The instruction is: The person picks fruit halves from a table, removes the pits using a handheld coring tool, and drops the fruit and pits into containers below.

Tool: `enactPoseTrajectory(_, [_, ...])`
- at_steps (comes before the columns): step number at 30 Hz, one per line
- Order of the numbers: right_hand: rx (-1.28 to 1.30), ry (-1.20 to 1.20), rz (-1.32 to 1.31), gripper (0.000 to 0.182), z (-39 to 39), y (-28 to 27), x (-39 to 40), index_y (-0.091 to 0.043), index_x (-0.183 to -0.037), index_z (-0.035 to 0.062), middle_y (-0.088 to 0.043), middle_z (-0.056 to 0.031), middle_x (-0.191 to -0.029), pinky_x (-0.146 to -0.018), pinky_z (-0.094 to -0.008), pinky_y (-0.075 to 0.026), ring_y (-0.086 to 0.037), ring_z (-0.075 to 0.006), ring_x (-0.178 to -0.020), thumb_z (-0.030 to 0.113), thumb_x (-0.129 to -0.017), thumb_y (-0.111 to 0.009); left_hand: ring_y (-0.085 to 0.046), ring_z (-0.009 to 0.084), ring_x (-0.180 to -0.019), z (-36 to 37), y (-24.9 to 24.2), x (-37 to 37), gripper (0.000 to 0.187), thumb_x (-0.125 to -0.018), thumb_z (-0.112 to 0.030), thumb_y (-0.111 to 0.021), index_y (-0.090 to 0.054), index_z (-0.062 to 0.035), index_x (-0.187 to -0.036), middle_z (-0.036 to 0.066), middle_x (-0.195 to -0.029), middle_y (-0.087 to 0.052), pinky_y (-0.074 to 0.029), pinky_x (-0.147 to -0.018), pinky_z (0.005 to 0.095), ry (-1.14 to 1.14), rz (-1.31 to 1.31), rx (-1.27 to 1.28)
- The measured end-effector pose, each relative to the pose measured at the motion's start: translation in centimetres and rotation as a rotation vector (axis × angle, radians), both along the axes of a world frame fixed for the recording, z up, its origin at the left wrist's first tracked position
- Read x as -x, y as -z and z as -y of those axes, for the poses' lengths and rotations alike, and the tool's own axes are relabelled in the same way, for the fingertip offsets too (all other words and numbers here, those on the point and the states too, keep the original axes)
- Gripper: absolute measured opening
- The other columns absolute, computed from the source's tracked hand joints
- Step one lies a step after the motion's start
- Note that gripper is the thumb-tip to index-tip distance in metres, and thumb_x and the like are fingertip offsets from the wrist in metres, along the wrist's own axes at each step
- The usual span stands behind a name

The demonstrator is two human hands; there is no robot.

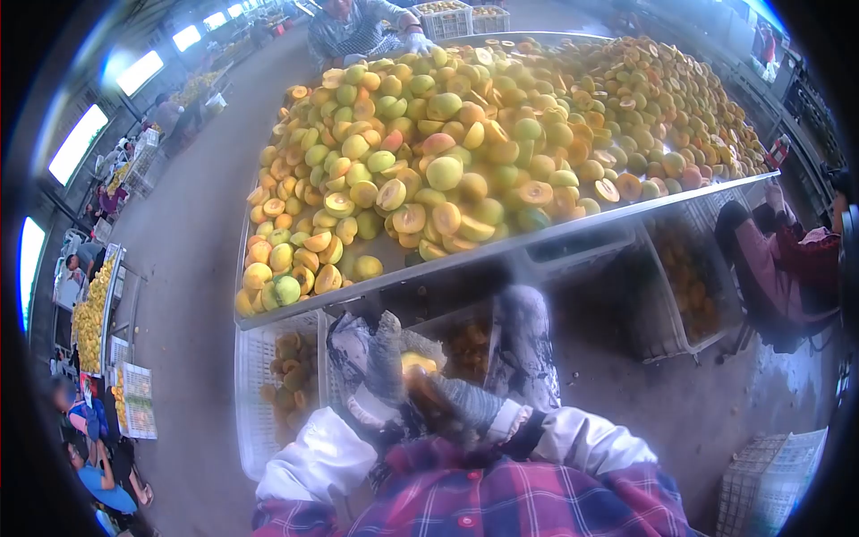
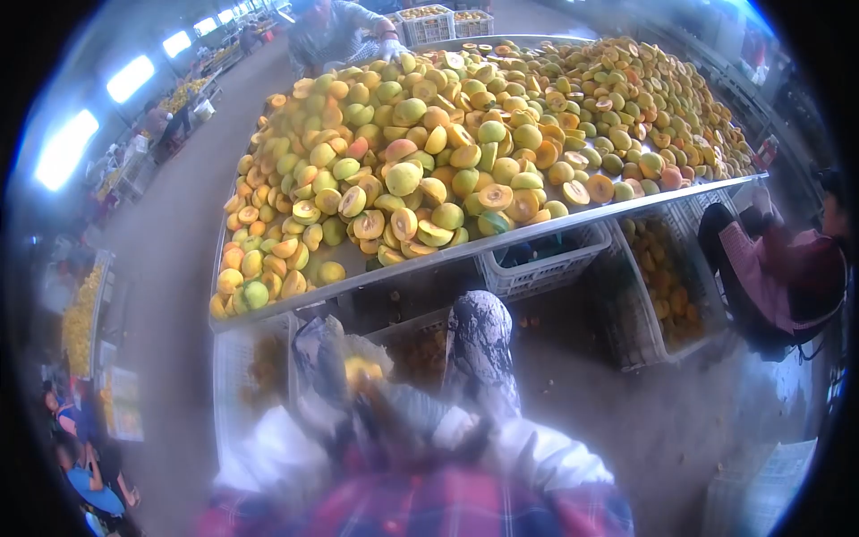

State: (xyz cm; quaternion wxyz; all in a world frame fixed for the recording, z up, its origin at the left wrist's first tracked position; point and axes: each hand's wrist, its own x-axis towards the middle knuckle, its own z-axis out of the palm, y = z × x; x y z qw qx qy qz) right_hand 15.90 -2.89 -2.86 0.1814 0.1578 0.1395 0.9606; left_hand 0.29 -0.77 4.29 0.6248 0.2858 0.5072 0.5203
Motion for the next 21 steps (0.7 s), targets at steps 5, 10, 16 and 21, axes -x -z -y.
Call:
enactPoseTrajectory(5, [-1.624,0.373,1.127,0.051,-0.9,-3.0,-1.6,-0.052,-0.137,0.0042,-0.060,-0.0115,-0.127,-0.091,-0.0325,-0.049,-0.062,-0.0236,-0.107,0.036,-0.097,-0.058,-0.064,0.0204,-0.069,0.2,2.3,-0.8,0.064,-0.097,-0.057,-0.045,-0.069,-0.0023,-0.073,0.011,-0.074,-0.069,-0.052,-0.068,0.0334,-0.225,-0.192,0.103])
enactPoseTrajectory(10, [-2.150,0.470,1.084,0.052,-2.7,-3.8,-2.5,-0.048,-0.135,0.0027,-0.065,-0.0184,-0.111,-0.082,-0.0404,-0.048,-0.064,-0.0337,-0.093,0.036,-0.097,-0.055,-0.062,0.0202,-0.065,0.9,-4.6,-2.9,0.061,-0.095,-0.056,-0.049,-0.067,-0.0016,-0.074,0.010,-0.071,-0.067,-0.052,-0.065,0.0327,-0.166,-0.408,-0.023])
enactPoseTrajectory(16, [-2.066,0.436,1.143,0.038,-1.1,-1.9,-1.1,-0.050,-0.132,0.0063,-0.066,-0.0175,-0.102,-0.075,-0.0436,-0.048,-0.064,-0.0341,-0.090,0.024,-0.099,-0.048,-0.062,0.0203,-0.065,1.5,-6.4,-3.9,0.057,-0.096,-0.051,-0.049,-0.068,-0.0001,-0.078,0.008,-0.068,-0.067,-0.051,-0.068,0.0323,-0.303,-0.347,0.029])
enactPoseTrajectory(21, [-2.098,0.921,1.032,0.030,-1.9,-0.2,-1.3,-0.057,-0.124,0.0077,-0.067,-0.0114,-0.093,-0.073,-0.0389,-0.051,-0.065,-0.0283,-0.084,0.021,-0.099,-0.047,-0.063,0.0173,-0.066,0.3,-9.1,-3.6,0.030,-0.095,-0.027,-0.057,-0.067,-0.0021,-0.080,0.006,-0.060,-0.063,-0.049,-0.064,0.0298,-0.116,-0.546,0.084])
